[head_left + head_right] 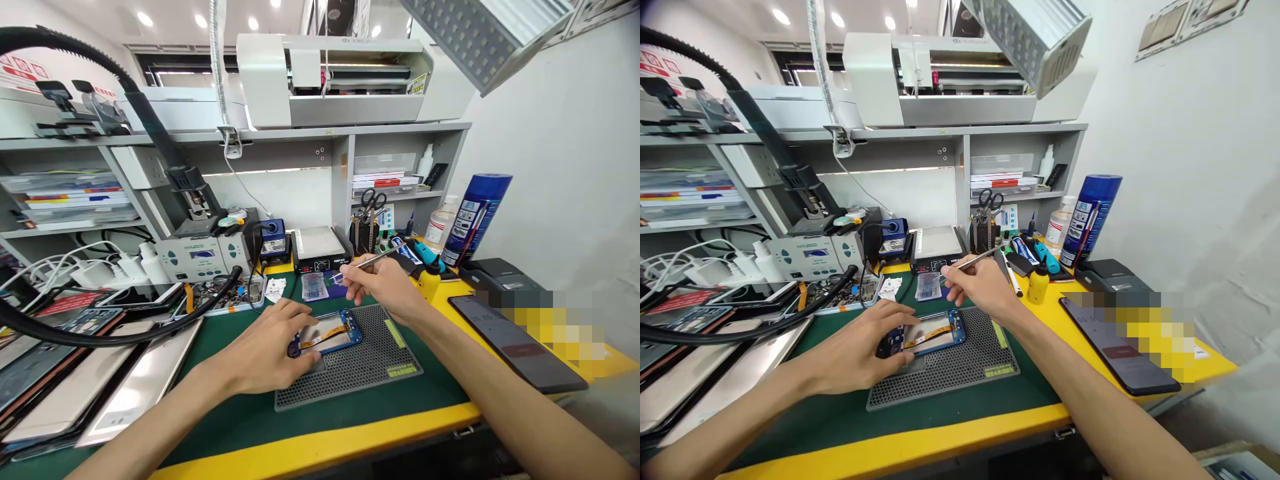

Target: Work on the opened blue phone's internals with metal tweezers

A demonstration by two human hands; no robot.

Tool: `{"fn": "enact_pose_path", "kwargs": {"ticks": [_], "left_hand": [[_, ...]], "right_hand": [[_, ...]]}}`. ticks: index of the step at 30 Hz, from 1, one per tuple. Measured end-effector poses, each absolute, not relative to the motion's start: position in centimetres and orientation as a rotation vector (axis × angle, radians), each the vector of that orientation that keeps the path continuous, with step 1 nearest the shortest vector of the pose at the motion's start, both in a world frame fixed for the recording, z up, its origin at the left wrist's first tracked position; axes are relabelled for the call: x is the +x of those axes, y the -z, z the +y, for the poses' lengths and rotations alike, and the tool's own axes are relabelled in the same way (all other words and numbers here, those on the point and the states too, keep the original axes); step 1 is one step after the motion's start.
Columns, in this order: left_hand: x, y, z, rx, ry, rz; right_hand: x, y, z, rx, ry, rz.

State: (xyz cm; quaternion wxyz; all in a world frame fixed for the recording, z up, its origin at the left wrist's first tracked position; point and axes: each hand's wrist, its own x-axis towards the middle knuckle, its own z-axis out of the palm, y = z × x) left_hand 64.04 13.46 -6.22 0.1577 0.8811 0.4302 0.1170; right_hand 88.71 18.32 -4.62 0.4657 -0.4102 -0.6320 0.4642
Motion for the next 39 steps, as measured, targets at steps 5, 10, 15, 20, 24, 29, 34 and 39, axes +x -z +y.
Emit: {"fn": "enact_pose_path", "kwargs": {"ticks": [5,10,15,20,24,29,34,39], "left_hand": [[67.3,6.1,14.7,2.571,-0.343,1.214],[69.1,5.7,16.2,2.427,-0.249,1.228],[69.8,4.7,16.7,2.331,-0.236,1.221],[69.9,4.0,17.0,2.177,-0.315,1.194],[69.9,4.0,17.1,2.034,-0.381,1.154],[69.8,4.2,17.2,1.923,-0.449,1.126],[69.5,3.4,17.0,1.893,-0.475,1.115],[68.9,2.5,16.7,1.844,-0.548,1.161]], "right_hand": [[88.7,4.9,18.6,-0.987,-1.11,-1.493],[89.0,4.9,19.0,-0.966,-1.099,-1.466],[89.3,4.8,19.1,-0.952,-1.091,-1.448],[89.4,4.8,19.2,-0.951,-1.072,-1.425],[89.5,4.9,19.4,-0.956,-1.072,-1.395],[89.5,5.0,19.5,-0.965,-1.076,-1.36],[89.6,4.8,19.5,-0.987,-1.073,-1.345],[89.6,4.7,19.5,-1.022,-1.07,-1.349]]}}
